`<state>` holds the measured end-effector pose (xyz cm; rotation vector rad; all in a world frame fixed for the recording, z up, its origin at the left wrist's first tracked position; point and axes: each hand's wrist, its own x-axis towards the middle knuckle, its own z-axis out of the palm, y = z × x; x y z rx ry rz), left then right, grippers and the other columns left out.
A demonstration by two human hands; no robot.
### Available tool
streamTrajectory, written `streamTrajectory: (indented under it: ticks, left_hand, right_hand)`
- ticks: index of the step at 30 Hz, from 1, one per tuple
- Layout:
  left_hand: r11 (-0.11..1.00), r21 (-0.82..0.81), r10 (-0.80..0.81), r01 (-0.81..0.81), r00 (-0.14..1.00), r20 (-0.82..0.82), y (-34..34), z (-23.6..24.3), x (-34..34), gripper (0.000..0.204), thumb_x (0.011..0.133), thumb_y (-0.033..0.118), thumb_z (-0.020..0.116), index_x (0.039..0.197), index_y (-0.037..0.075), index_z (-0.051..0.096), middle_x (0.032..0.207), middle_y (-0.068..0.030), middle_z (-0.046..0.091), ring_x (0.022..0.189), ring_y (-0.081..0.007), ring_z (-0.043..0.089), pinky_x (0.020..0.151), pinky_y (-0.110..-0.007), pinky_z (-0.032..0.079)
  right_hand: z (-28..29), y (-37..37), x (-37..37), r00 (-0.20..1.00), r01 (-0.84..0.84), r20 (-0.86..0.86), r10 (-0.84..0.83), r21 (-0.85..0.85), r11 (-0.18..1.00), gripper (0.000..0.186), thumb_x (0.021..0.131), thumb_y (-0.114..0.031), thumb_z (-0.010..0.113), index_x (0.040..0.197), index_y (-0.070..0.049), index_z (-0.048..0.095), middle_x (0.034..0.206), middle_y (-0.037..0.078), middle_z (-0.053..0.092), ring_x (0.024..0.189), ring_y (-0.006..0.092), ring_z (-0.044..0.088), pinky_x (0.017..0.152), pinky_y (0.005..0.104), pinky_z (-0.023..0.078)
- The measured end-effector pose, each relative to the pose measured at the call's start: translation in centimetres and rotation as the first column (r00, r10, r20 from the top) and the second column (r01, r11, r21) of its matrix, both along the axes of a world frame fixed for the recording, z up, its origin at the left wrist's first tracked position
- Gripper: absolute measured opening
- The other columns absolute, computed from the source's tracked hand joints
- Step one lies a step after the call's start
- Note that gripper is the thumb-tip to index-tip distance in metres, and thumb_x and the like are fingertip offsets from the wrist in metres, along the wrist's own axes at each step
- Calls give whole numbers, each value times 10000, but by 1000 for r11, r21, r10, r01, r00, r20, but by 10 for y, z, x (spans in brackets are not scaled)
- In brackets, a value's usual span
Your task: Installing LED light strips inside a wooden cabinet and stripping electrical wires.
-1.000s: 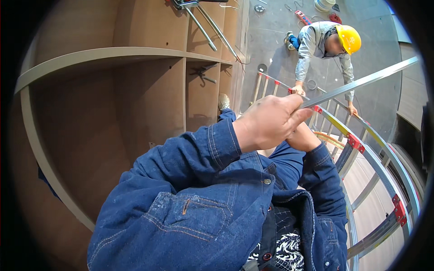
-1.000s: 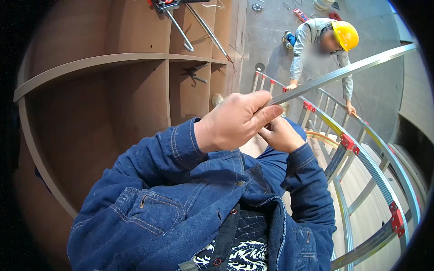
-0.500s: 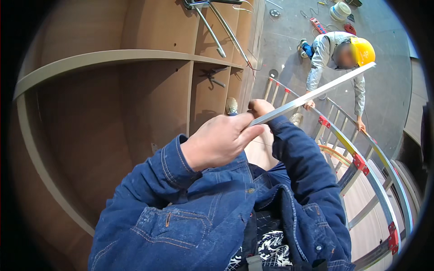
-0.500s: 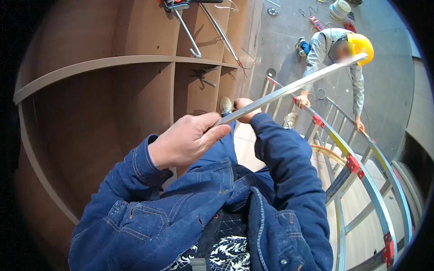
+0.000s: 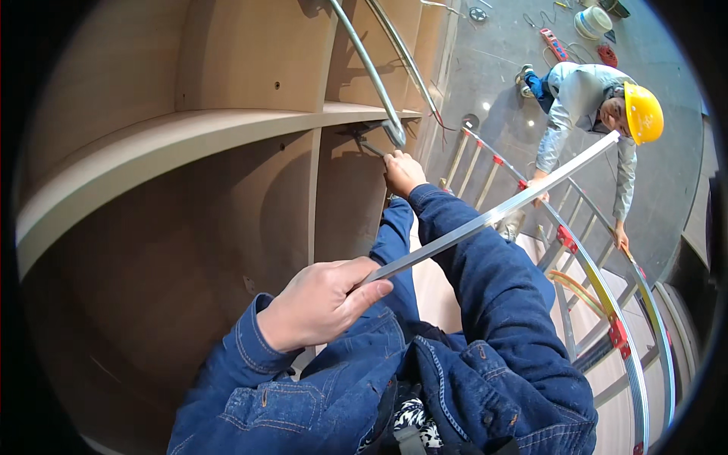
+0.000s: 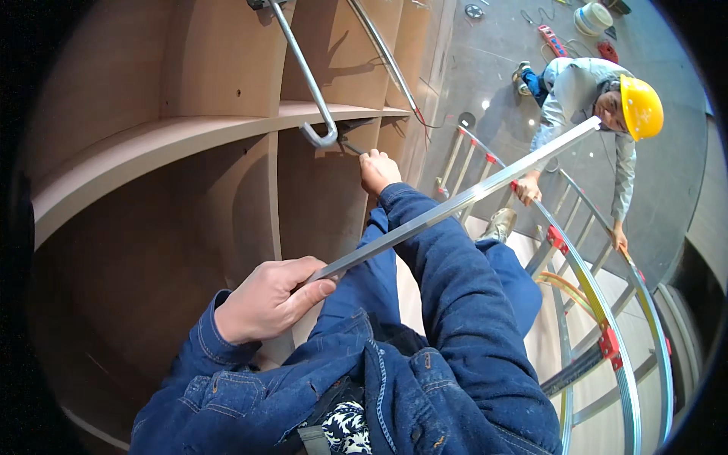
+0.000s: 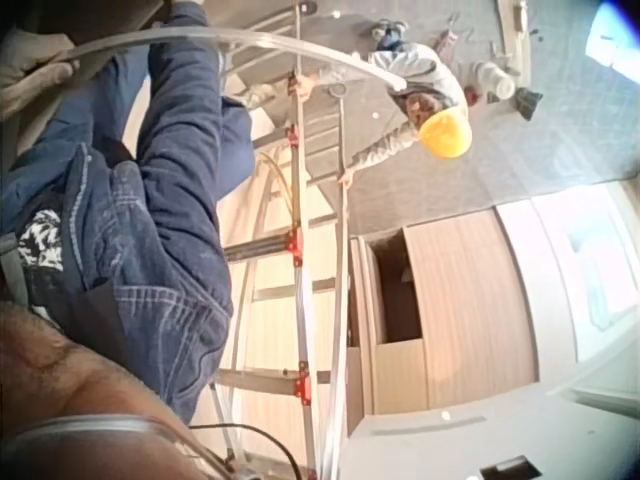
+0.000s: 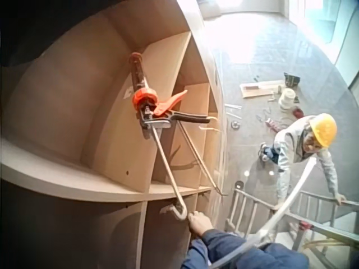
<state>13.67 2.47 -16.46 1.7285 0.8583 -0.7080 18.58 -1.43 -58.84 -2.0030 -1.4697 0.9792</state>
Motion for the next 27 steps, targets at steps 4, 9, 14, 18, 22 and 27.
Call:
streamTrajectory:
  ticks: [4, 9, 14, 18, 22, 27]
  left_hand:
    - [995, 103, 10, -9, 1000, -7, 14, -10, -11, 274, 1036, 290, 607, 922, 45, 657, 770, -85, 648, 586, -262, 542, 573, -353, 439]
    - [990, 131, 39, -45, 998, 45, 21, -26, -31, 231, 1016, 267, 644, 1008, 44, 703, 821, -76, 654, 598, -243, 543, 571, -336, 445]
    - [990, 143, -22, 21, 1000, -1, 24, -36, -39, 220, 992, 248, 680, 1063, 46, 726, 839, -68, 665, 602, -229, 550, 572, -327, 457]
    - [985, 170, -7, 2, 1000, 25, 27, -36, -39, 208, 956, 220, 722, 1066, 43, 735, 845, -68, 677, 609, -213, 559, 569, -319, 462]
    - [969, 248, -27, 18, 999, 35, 29, -36, -39, 192, 921, 177, 750, 1053, 39, 733, 843, -72, 683, 617, -211, 567, 573, -318, 465]
    - [934, 358, -43, 0, 993, 112, 29, -41, -43, 163, 874, 98, 768, 1014, 28, 724, 818, -74, 682, 616, -211, 568, 576, -311, 465]
  right_hand:
    - [-47, 31, -18, 997, 8, 78, -9, 3, 1000, 193, 911, -183, 588, 1004, -49, 692, 1011, 225, 683, 892, 441, 667, 802, 479, 560]
    - [-69, 56, -34, 983, 94, 156, -96, 24, 995, 237, 941, -224, 534, 994, -50, 686, 962, 211, 687, 823, 446, 671, 730, 504, 562]
    - [-79, 75, -41, 921, 357, -84, -380, -205, 911, 282, 969, -242, 485, 981, -32, 673, 929, 204, 690, 751, 428, 678, 674, 521, 562]
    - [-68, 70, -34, 864, 244, -350, -362, -338, 909, 234, 952, -213, 526, 946, -24, 664, 866, 186, 675, 710, 379, 664, 650, 478, 562]
    - [-31, 32, -33, 742, 114, -549, -384, -461, 880, 191, 935, -185, 566, 911, -17, 655, 803, 168, 660, 670, 329, 649, 625, 436, 562]
    - [39, -54, -8, 521, -38, -724, -453, -550, 834, 151, 914, -149, 617, 867, -8, 643, 724, 145, 641, 619, 268, 630, 595, 383, 561]
